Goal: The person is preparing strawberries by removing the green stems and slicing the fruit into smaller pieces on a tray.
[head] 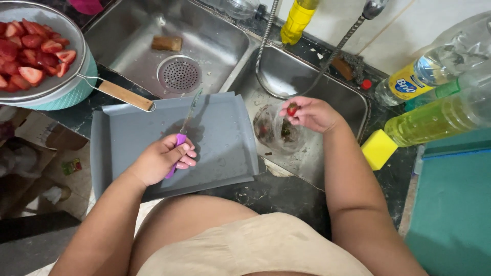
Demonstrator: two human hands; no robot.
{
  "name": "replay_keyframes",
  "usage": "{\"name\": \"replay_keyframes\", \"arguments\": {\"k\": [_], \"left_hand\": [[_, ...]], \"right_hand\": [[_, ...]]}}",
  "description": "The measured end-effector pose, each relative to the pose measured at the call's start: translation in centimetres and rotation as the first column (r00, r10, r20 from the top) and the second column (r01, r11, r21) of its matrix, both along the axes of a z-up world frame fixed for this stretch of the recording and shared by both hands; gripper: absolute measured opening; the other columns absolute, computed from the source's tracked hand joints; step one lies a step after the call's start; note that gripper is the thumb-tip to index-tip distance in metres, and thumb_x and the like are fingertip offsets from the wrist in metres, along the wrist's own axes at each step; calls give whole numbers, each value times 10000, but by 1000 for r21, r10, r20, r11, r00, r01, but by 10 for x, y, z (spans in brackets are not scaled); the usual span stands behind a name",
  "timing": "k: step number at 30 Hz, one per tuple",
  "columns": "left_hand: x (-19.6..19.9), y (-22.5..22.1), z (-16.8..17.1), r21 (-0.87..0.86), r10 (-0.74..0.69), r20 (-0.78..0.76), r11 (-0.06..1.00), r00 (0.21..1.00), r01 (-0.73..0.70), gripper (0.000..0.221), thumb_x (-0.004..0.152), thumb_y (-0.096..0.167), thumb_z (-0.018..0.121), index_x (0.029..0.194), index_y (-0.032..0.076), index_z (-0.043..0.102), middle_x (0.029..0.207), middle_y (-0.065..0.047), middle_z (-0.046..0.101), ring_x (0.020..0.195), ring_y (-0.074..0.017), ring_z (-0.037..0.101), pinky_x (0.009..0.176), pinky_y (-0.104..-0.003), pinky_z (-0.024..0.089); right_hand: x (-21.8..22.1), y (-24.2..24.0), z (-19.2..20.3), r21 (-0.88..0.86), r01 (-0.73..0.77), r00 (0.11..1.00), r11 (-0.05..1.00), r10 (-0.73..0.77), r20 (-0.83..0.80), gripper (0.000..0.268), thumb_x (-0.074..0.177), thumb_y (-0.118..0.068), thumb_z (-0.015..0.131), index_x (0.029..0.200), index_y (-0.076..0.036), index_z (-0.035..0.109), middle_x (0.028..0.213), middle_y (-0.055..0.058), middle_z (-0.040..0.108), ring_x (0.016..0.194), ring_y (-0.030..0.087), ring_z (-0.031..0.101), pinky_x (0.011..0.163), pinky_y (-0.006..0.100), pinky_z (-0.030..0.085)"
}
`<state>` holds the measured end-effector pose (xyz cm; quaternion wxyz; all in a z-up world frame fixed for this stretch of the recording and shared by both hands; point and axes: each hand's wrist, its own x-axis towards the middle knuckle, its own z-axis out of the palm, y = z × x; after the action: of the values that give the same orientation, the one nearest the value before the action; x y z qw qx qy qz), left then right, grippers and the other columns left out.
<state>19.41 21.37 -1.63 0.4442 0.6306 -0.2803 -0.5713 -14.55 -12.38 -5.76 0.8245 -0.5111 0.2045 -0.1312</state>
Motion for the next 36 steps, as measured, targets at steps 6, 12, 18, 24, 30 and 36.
{"name": "replay_keyframes", "arguments": {"k": [6,12,18,24,30,36], "left_hand": [[0,0,-2,-11,-5,6,1000,1000,5,209,1049,153,537,1131,-14,632,1001,-175,738,840,-229,753,748,-351,638],[7,-5,-32,-37,-10,5,999,1000,10,220,1065,181,507,1109,-4,617,990,-187,739,830,-245,765,718,-344,641],[3,-16,-49,3,10,76,1000,997,-10,284,1056,232,511,1228,9,550,974,-220,743,787,-261,772,686,-359,652],[-41,-58,19,42,-104,258,994,961,96,465,1023,344,562,1407,83,533,924,-145,769,698,-196,738,597,-316,654],[-98,-122,63,-45,-251,476,950,843,309,308,986,384,559,1103,125,679,758,-53,760,568,-164,730,462,-287,626],[-112,-125,99,-99,-111,895,895,431,436,509,1002,510,473,1152,45,615,996,-183,705,969,-383,725,816,-494,609]], "right_hand": [[1,-10,-9,99,-54,995,994,45,94,384,935,-113,578,1312,-57,536,1142,277,728,938,298,758,802,387,585],[18,17,7,-52,93,995,994,-92,31,336,887,-27,641,1220,4,612,1026,211,695,863,262,706,724,336,563],[44,38,5,-235,69,996,970,-79,-32,447,859,105,655,1300,72,587,1014,228,626,831,272,668,690,342,591],[66,88,50,-245,116,992,963,-101,73,386,962,-30,617,1340,41,584,1302,228,604,1119,311,663,884,441,601],[75,114,71,-80,44,902,996,-5,432,348,1010,-179,587,1311,-7,614,1383,208,632,1148,328,613,979,554,530],[71,79,51,-50,447,856,893,-410,316,292,1041,-141,575,1305,-19,605,1235,203,683,1015,348,716,797,489,627]]}}
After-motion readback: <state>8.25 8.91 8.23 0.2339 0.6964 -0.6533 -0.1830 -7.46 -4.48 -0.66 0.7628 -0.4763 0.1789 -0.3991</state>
